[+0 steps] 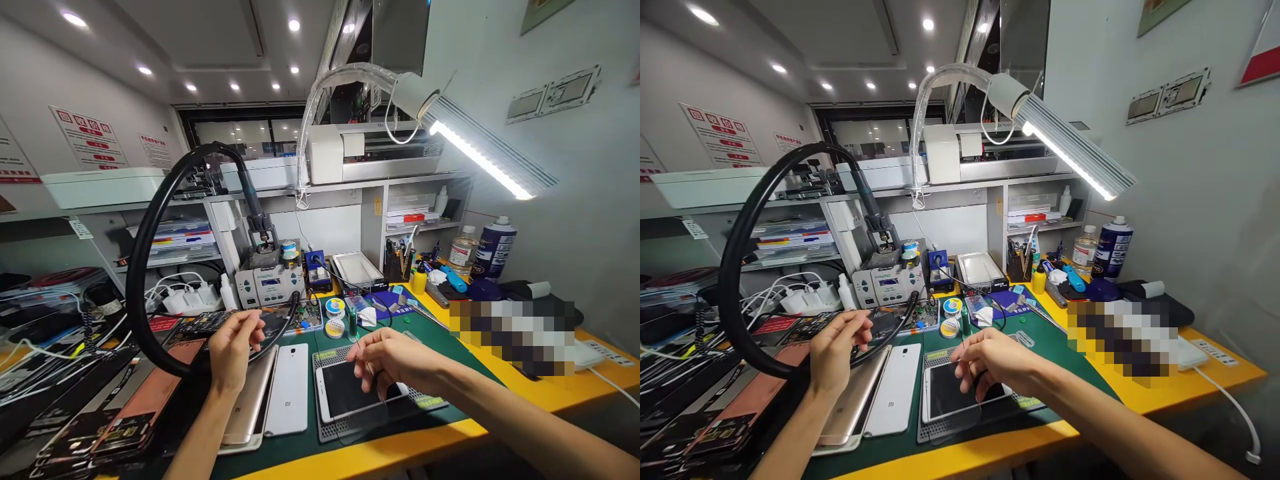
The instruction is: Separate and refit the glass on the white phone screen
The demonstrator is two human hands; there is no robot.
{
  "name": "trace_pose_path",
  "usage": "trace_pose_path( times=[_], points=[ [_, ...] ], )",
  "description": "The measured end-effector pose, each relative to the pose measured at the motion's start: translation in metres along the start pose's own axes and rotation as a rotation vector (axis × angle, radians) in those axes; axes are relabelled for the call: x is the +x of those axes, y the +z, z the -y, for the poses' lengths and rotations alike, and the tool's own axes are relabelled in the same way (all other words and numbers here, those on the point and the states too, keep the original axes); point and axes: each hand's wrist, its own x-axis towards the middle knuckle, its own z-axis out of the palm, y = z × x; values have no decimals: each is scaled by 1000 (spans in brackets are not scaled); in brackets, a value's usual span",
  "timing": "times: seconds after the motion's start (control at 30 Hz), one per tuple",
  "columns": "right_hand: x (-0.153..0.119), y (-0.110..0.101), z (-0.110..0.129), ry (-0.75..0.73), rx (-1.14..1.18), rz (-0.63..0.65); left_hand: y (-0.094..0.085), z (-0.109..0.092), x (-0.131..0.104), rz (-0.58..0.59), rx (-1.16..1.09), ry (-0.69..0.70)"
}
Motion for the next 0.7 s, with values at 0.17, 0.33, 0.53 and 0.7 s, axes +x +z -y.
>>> trace_pose_path(
  times=[0.17, 0.33, 0.53, 0.7],
  points=[
    [6, -10, -11, 103, -54, -23, 10, -3, -11, 92, 42, -10],
    [11, -10, -14, 163, -114, -49, 14, -7, -17, 110, 79, 1],
    [12, -6, -11, 169, -249, -79, 10, -7, -16, 76, 143, 11],
    [7, -6, -8, 148, -423, -109, 9, -5, -18, 94, 207, 7]
  ],
)
